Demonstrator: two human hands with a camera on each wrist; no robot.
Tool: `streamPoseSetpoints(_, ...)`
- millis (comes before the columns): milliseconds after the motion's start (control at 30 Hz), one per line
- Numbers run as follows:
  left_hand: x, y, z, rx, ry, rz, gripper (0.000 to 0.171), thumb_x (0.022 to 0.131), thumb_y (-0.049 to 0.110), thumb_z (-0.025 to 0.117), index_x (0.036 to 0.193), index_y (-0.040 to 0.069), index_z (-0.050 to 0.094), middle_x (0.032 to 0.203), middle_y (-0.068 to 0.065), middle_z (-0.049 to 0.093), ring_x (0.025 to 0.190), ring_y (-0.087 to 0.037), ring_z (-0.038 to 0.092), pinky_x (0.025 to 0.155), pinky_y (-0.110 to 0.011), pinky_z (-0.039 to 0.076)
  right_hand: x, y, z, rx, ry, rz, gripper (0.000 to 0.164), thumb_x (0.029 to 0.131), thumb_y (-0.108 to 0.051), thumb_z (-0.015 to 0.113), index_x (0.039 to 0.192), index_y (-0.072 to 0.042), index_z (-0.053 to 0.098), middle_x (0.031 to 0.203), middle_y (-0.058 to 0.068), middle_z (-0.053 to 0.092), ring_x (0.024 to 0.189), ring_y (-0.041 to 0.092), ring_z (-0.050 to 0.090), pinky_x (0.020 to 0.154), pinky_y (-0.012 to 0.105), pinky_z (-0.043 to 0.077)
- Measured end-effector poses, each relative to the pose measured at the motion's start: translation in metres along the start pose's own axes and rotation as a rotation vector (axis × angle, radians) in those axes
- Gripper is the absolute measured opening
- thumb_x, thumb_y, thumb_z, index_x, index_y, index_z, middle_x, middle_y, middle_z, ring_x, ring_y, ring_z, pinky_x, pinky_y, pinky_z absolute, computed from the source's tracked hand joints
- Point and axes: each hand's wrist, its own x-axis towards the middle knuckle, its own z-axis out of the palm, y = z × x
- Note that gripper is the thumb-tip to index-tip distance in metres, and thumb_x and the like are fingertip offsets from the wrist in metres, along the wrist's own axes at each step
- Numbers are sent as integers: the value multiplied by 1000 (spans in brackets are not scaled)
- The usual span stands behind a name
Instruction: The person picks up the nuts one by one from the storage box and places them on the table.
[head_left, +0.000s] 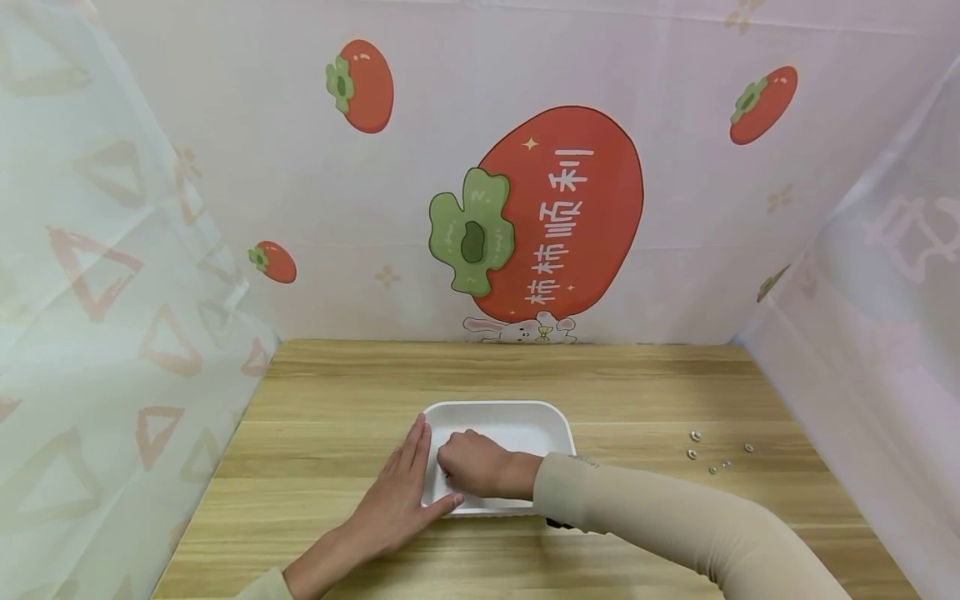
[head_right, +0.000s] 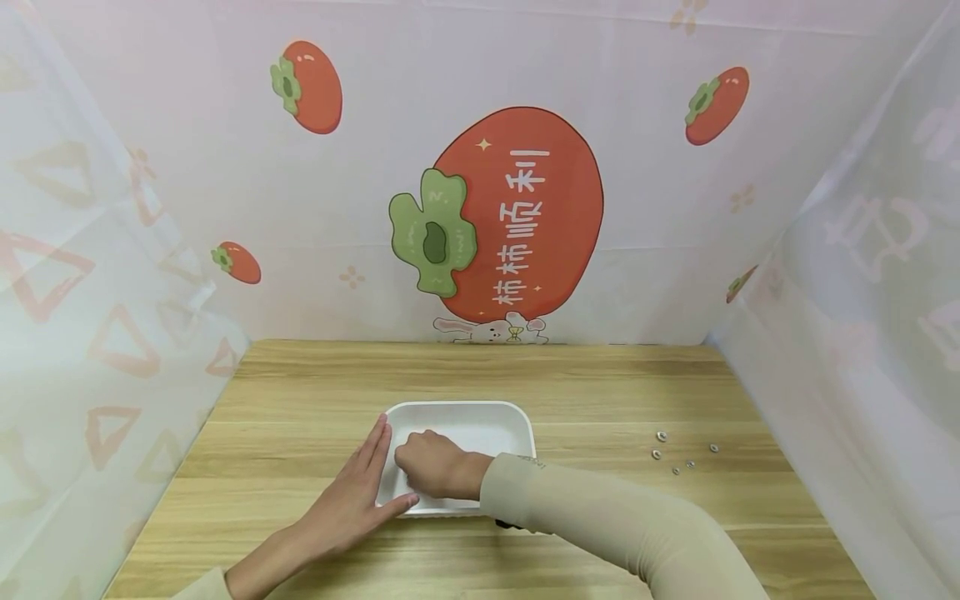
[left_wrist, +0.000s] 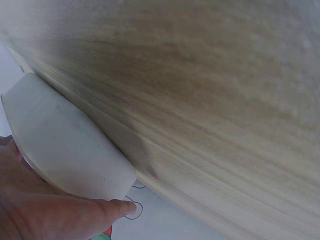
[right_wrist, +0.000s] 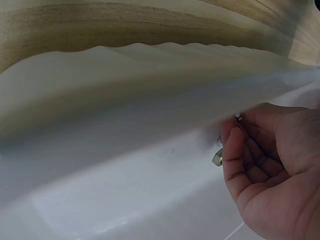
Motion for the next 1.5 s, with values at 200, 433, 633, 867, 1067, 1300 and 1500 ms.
streamPoseSetpoints(200,0,0,1,6,3,2,110,98,66,63,166,-8,16,177,-20,5,159,-41,26,127,-58,28,-2,7,2,31,26,-14,28,85,-2,72,63,-19,66,54,-13,56,52,3,42,46,22,43)
streamPoseSetpoints(433,0,0,1,7,3,3,110,98,67,62,165,-8,17,177,-21,6,158,-42,26,127,-58,28,-9,0,-14,78,3,49,37,89,-2,74,60,-19,58,51,-15,40,50,1,33,45,15,32)
streamPoseSetpoints(633,0,0,1,0,-8,-8,111,99,67,61,166,-8,15,177,-20,4,159,-41,24,127,-58,28,-13,0,-18,102,17,58,29,90,-4,75,67,-19,67,57,-15,51,53,0,36,49,14,34)
streamPoseSetpoints(867,0,0,1,-1,-11,-8,111,99,67,60,166,-8,14,177,-20,3,159,-41,23,127,-58,27,-18,3,-20,116,75,67,23,87,-1,75,71,-17,71,61,-15,54,56,-2,39,51,12,35)
streamPoseSetpoints(1067,1,0,1,6,-5,0,110,99,66,61,165,-9,16,177,-20,4,159,-42,24,127,-58,28,-23,7,-24,161,94,101,18,87,-2,77,74,-15,75,63,-13,57,56,-1,43,51,12,37)
streamPoseSetpoints(1300,2,-1,1,-8,-15,-17,111,98,66,63,166,-8,15,177,-20,4,160,-41,23,128,-57,27,-30,12,-29,193,138,137,15,86,-3,78,75,-13,76,64,-10,61,58,0,46,54,13,39)
streamPoseSetpoints(1500,2,0,1,-8,-23,-27,111,98,66,64,166,-8,14,177,-20,4,160,-40,22,128,-56,26,-36,16,-31,254,175,169,10,88,-3,79,82,-11,81,71,-9,69,63,-1,51,59,14,46)
